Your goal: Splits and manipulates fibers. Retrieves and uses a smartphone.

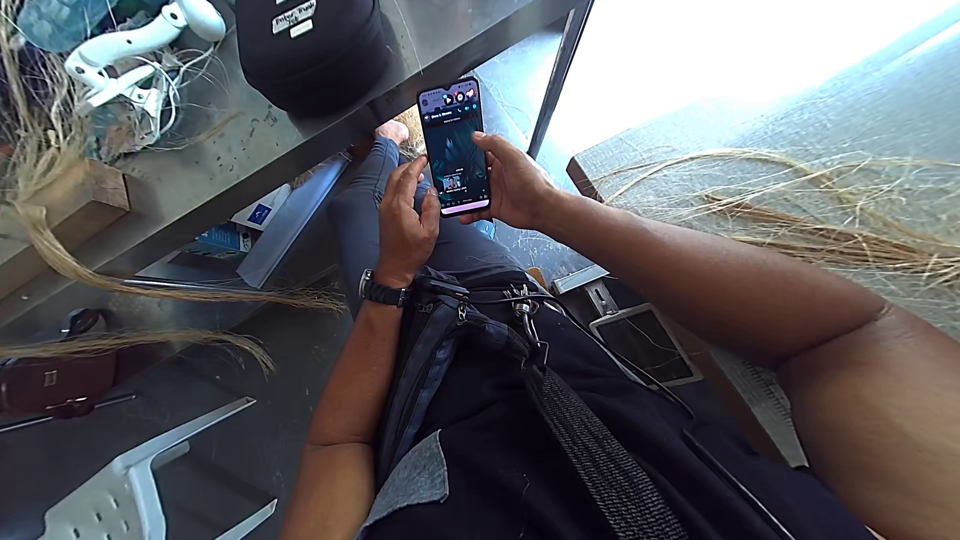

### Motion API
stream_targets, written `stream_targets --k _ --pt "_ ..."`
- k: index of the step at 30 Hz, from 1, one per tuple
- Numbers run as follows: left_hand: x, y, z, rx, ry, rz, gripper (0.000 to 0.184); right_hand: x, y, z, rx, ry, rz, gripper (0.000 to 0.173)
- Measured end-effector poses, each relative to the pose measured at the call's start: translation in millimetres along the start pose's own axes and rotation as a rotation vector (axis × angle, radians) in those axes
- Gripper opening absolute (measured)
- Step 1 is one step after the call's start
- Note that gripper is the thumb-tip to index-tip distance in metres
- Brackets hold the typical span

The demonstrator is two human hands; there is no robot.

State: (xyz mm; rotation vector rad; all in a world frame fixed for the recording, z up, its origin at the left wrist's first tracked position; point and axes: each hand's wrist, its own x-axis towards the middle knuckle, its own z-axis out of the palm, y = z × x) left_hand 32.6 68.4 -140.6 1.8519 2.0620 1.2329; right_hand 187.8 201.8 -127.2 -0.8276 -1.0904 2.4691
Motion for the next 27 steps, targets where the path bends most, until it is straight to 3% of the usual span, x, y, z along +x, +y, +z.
stream_targets --k 15,27 --pt "2 3 -2 -0.008 -0.018 -0.016 0.048 -1 -1 1 -0.008 0.001 0.006 0.055" --pt "9 -12 8 -0.048 0.069 0.029 0.042 1 -1 1 0.0 -0.003 -0.006 0.056"
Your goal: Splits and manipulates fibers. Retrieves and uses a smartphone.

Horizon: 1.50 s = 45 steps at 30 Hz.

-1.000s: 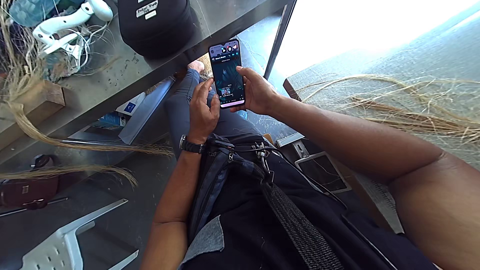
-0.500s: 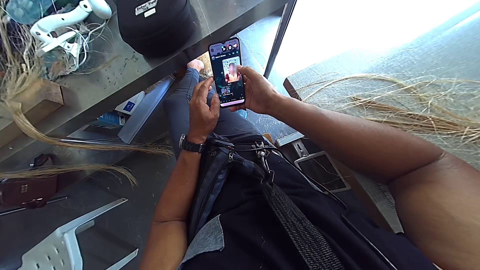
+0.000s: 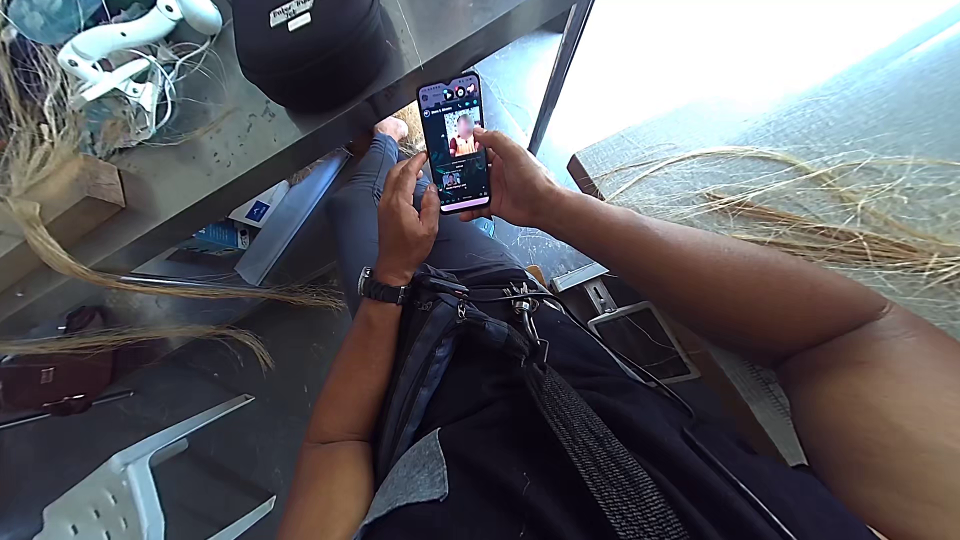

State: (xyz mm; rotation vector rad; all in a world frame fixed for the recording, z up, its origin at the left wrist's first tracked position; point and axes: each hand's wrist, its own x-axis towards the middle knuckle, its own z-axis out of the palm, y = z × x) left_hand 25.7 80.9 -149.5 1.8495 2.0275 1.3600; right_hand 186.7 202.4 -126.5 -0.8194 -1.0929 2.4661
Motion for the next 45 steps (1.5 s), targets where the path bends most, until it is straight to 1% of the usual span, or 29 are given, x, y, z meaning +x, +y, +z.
stream_targets --k 10,17,28,37,45 --pt "1.0 -0.4 -1.8 0.015 0.041 -0.019 0.041 1.8 -0.4 -2.9 0.018 -0.002 -0.01 0.057" --pt "0.4 0.7 -3.0 0.042 0.044 0.018 0.031 2.1 0.1 -2.2 0.012 -0.007 -0.014 0.057" --pt "-0.4 0.4 -2.8 0.037 0.047 0.015 0.03 0.7 -0.6 -1.1 0.009 -0.018 -0.026 0.055" --pt "-0.8 -0.6 -1.7 0.041 0.055 0.021 0.03 1.3 -0.7 -2.5 -0.005 -0.042 -0.041 0.064" --pt "-0.9 0.7 -1.8 0.042 0.054 0.019 0.03 1.8 -0.3 -4.5 -0.01 -0.069 -0.052 0.065"
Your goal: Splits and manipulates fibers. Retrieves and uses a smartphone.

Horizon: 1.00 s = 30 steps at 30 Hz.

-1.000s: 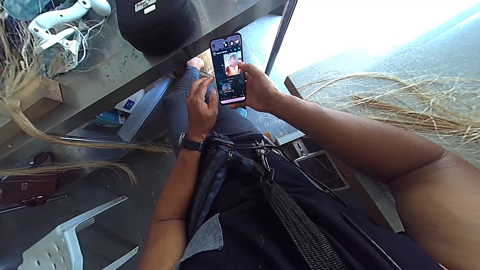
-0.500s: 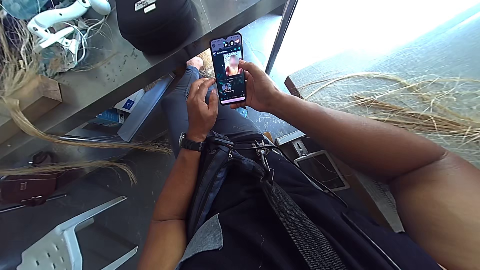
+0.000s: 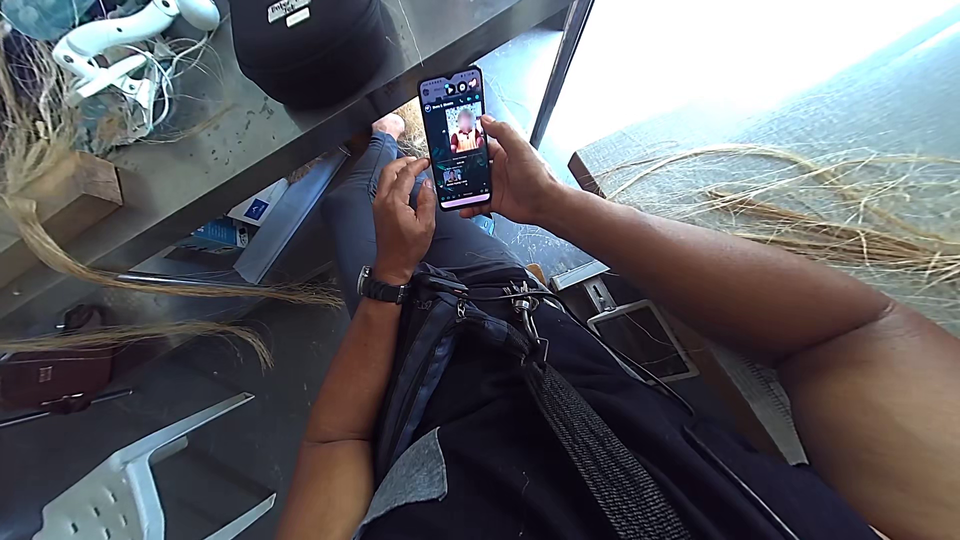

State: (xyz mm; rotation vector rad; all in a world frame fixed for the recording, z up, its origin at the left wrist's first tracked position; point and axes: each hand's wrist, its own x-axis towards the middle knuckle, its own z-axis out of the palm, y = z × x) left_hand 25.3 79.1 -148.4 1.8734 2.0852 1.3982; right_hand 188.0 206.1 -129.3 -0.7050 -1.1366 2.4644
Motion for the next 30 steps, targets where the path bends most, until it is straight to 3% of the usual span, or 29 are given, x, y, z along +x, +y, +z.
stream_targets --k 30 --pt "-1.3 1.6 -2.3 0.035 0.025 0.001 0.034 -1.0 -1.0 1.8 -0.006 0.014 0.012 0.065"
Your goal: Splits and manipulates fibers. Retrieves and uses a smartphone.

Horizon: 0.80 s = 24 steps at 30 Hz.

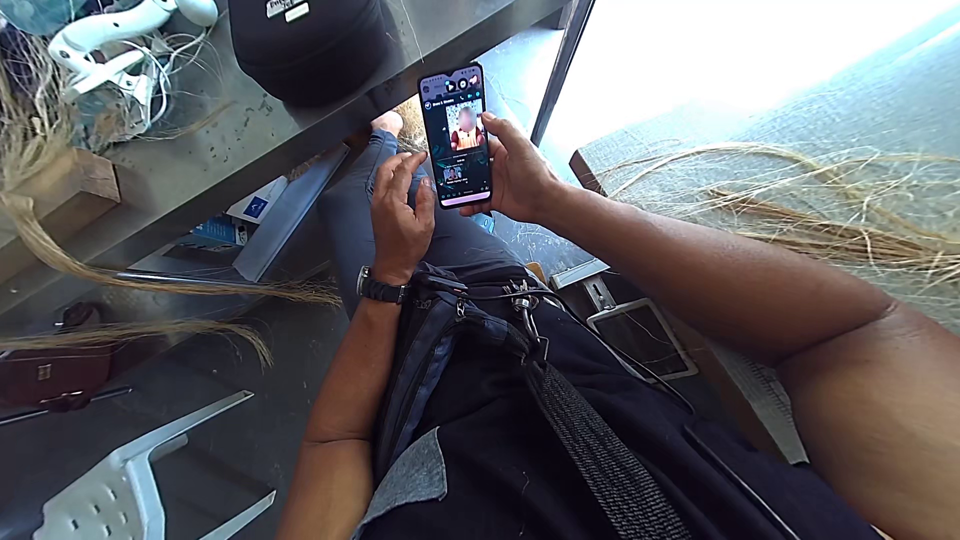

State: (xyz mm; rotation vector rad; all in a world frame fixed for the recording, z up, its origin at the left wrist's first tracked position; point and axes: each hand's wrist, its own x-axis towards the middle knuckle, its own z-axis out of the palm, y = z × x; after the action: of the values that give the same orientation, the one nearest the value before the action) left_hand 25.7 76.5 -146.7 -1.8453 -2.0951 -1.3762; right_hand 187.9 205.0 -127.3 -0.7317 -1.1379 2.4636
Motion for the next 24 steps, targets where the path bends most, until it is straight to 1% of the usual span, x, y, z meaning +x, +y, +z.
stream_targets --k 3,6,7,8,11,14,19,24 --pt "-4 19 -13 0.13 -0.057 -0.004 0.039 -1 0 1 -0.01 0.012 0.003 0.067" --pt "-8 31 -16 0.214 -0.007 0.066 0.035 0 0 1 -0.005 0.023 0.009 0.067" --pt "-9 35 -17 0.216 -0.016 0.087 0.033 0 -1 2 -0.002 0.031 0.013 0.067" --pt "-10 39 -20 0.21 -0.053 0.109 0.032 -1 -2 4 -0.003 0.043 0.017 0.066" --pt "-12 42 -23 0.194 -0.241 0.171 0.032 -2 -2 4 -0.003 0.052 0.013 0.067" --pt "-12 38 -22 0.231 -0.398 0.186 0.031 -1 -2 3 0.007 0.058 -0.003 0.067" --pt "-10 37 -23 0.221 -0.461 0.191 0.031 0 -6 1 0.029 0.097 -0.018 0.066" --pt "-10 37 -21 0.211 -0.477 0.181 0.033 0 -7 1 0.045 0.119 -0.022 0.065"
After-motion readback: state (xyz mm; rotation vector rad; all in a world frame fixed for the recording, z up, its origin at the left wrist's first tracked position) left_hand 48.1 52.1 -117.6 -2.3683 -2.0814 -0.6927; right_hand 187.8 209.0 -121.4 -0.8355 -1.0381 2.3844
